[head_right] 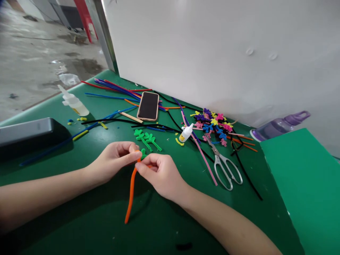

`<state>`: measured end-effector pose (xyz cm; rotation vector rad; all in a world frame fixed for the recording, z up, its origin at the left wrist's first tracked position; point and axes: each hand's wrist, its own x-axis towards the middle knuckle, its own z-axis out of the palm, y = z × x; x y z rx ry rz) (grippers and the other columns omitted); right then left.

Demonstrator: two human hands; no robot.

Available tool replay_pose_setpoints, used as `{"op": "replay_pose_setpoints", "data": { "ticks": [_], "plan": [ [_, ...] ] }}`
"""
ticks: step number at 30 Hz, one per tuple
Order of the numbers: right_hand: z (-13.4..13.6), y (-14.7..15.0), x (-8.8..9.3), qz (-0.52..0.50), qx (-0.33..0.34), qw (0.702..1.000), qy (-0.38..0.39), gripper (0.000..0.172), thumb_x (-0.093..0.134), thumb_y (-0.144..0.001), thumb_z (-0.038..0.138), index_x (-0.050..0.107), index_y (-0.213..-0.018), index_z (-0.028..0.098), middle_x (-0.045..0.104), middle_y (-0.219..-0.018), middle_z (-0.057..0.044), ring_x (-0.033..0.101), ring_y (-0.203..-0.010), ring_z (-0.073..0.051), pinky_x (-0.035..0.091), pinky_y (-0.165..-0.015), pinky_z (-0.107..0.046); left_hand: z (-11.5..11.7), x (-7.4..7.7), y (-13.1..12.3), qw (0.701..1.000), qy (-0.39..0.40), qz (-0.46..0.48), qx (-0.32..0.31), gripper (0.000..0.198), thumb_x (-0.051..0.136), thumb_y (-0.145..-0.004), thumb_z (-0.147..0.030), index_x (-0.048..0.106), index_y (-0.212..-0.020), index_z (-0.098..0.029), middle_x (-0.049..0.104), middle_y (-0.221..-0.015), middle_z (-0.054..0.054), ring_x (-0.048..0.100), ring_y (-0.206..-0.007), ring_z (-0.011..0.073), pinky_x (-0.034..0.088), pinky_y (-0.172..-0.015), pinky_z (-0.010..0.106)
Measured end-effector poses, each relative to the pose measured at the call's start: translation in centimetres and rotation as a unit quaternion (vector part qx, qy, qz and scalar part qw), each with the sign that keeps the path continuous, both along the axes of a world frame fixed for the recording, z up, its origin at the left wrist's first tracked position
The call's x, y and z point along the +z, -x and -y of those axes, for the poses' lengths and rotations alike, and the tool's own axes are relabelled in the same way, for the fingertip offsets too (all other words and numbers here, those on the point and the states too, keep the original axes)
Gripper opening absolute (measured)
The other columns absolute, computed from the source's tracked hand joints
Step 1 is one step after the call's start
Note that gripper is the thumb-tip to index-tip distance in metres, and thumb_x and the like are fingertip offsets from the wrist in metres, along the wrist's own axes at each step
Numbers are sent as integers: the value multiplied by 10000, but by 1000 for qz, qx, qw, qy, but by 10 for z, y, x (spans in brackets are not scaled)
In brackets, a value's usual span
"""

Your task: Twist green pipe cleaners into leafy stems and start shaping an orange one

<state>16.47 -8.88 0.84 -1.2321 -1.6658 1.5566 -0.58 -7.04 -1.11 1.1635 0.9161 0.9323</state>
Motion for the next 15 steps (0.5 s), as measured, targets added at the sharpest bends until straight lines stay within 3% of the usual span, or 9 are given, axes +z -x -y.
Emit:
{"op": "replay_pose_setpoints", "data": {
  "ticks": [2,4,6,8,12,15],
  "plan": [
    [3,0,0,92,3,987,-132,270,528,-849,330,499,-630,177,373,-518,52,277,-466,-70,206,-458,-234,1,0,-2,1000,-7,-29,-4,301,643,-767,-329,506,-584,-134,480,-566,-32,415,-532,77,329,-500,194],
    [6,0,-2,168,15,949,-266,304,498,-854,281,454,-571,180,380,-516,38,291,-484,-82,214,-490,-254,3,1,-3,999,-5,-50,-15,307,628,-775,-343,505,-581,-138,491,-562,-26,431,-535,87,337,-498,200],
    [8,-1,-3,209,27,921,-328,331,476,-858,252,436,-538,178,382,-512,31,289,-485,-86,213,-501,-264,3,0,-4,998,3,-61,-27,306,627,-774,-350,511,-584,-139,505,-566,-22,444,-538,92,344,-501,203],
    [6,-1,-2,200,28,933,-299,331,478,-865,264,468,-545,177,378,-500,37,287,-472,-80,220,-489,-254,2,-1,-4,998,13,-52,-33,300,633,-770,-354,520,-595,-138,497,-557,-29,432,-523,85,336,-494,198],
    [-2,-3,3,107,12,983,-147,264,500,-875,362,642,-761,171,469,-543,35,332,-466,-74,252,-451,-222,-1,-3,-2,999,23,3,-32,321,530,-850,-376,552,-637,-137,453,-550,-35,398,-513,79,325,-487,195],
    [-7,-4,4,95,-10,986,-139,276,507,-873,378,665,-804,163,497,-567,27,357,-483,-77,286,-463,-218,-3,-4,-1,999,18,24,-43,241,547,-849,-340,604,-740,-133,537,-680,0,478,-626,104,397,-585,217]
  ]
}}
